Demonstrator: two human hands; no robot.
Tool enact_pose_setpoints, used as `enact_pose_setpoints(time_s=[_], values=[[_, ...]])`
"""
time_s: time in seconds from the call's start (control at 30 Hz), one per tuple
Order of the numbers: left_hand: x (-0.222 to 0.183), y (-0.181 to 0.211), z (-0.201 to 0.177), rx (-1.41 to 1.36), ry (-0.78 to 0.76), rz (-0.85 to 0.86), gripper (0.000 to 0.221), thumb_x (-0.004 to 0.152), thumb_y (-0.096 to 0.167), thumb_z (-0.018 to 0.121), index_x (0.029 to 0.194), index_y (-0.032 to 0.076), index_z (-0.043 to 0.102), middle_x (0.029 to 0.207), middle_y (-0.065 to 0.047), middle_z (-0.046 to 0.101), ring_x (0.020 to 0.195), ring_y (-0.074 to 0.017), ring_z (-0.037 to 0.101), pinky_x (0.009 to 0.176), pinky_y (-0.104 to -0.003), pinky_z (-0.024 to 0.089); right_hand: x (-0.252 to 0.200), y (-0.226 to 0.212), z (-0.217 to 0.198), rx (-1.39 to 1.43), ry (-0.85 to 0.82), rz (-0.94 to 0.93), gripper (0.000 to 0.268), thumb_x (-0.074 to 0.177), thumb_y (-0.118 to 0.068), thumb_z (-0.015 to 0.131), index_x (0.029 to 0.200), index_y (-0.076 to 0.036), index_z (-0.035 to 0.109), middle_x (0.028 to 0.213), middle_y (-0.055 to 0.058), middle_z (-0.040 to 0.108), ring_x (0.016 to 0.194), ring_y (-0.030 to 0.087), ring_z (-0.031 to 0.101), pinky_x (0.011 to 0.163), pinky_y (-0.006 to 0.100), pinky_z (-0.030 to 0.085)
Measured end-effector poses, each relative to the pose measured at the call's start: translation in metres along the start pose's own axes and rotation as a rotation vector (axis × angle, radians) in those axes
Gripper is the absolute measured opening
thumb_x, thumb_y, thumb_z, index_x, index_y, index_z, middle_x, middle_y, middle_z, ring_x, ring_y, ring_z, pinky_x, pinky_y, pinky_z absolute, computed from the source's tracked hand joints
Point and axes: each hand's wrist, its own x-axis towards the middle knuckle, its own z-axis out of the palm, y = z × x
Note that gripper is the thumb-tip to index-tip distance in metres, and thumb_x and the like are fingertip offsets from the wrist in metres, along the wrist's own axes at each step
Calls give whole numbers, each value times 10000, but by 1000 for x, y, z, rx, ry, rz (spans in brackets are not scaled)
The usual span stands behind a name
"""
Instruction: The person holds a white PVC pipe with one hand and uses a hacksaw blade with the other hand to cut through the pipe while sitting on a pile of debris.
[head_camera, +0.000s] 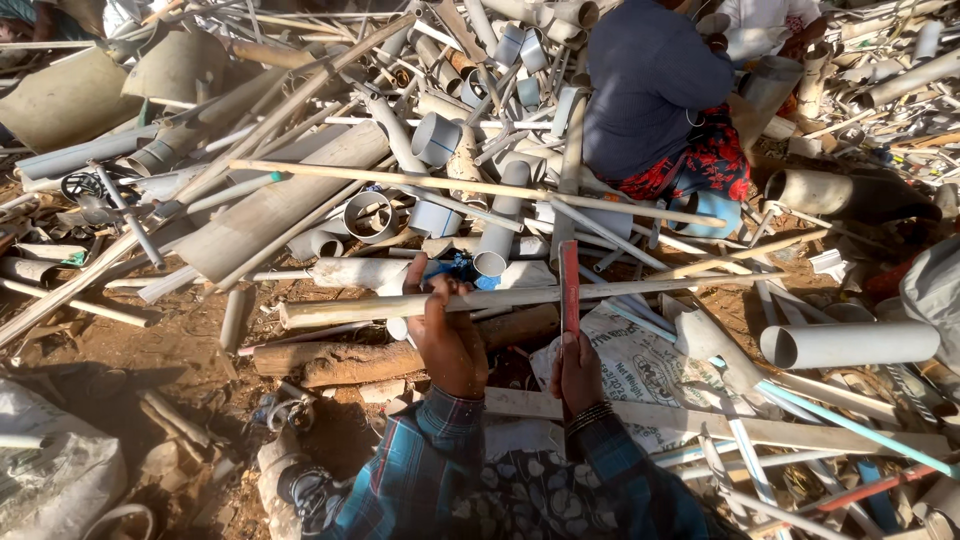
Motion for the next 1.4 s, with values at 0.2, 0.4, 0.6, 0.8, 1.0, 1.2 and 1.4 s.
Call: enact_pose_setpoints(time_s=[0.2,0.4,0.6,0.8,1.0,1.2,1.4], values=[[-30,24,17,282,-341,366,271,1126,107,556,1346,-52,563,929,-77,549,817,-169,546,714,-365,549,-41,-49,-2,-329,8,-374,314,1041,-428,392,1033,-157,551,470,22,492,344,110,451,346,326,404],[-22,65,21,124,-348,442,222,1109,158,532,1281,30,591,743,-47,516,505,-76,388,482,-277,408,-24,-81,-41,-219,233,145,449,1099,-436,414,971,-13,491,525,46,449,368,165,408,366,390,354],[-37,71,36,126,-212,415,181,1118,154,550,1244,33,597,692,1,432,542,-80,380,485,-276,392,-87,-77,20,-616,-77,-381,415,1094,-394,426,1265,-59,600,506,41,466,379,145,423,385,384,387],[-13,87,20,65,-144,344,117,1089,109,546,1162,37,602,651,13,392,561,-72,375,503,-266,385,-48,-84,7,-273,7,86,445,1111,-362,402,1269,31,535,509,47,476,365,144,418,375,384,384],[-7,66,25,86,-313,338,131,1080,79,495,1144,42,603,640,7,381,483,-82,359,462,-263,372,-76,-83,64,-301,-293,-339,402,1118,-359,436,1254,-21,607,558,46,538,418,121,495,410,355,451],[39,78,22,66,-201,323,129,1081,63,507,1167,32,596,665,-3,387,523,-66,343,454,-258,340,-25,-62,15,-471,86,-116,438,1075,-377,424,1315,-40,570,549,67,524,392,156,450,388,413,372],[33,89,7,104,-141,353,136,1086,109,535,1202,56,580,686,9,382,535,-88,372,467,-274,366,-59,-40,63,-549,-133,-282,437,1092,-385,436,1344,-69,603,532,86,500,384,165,411,391,412,365]])
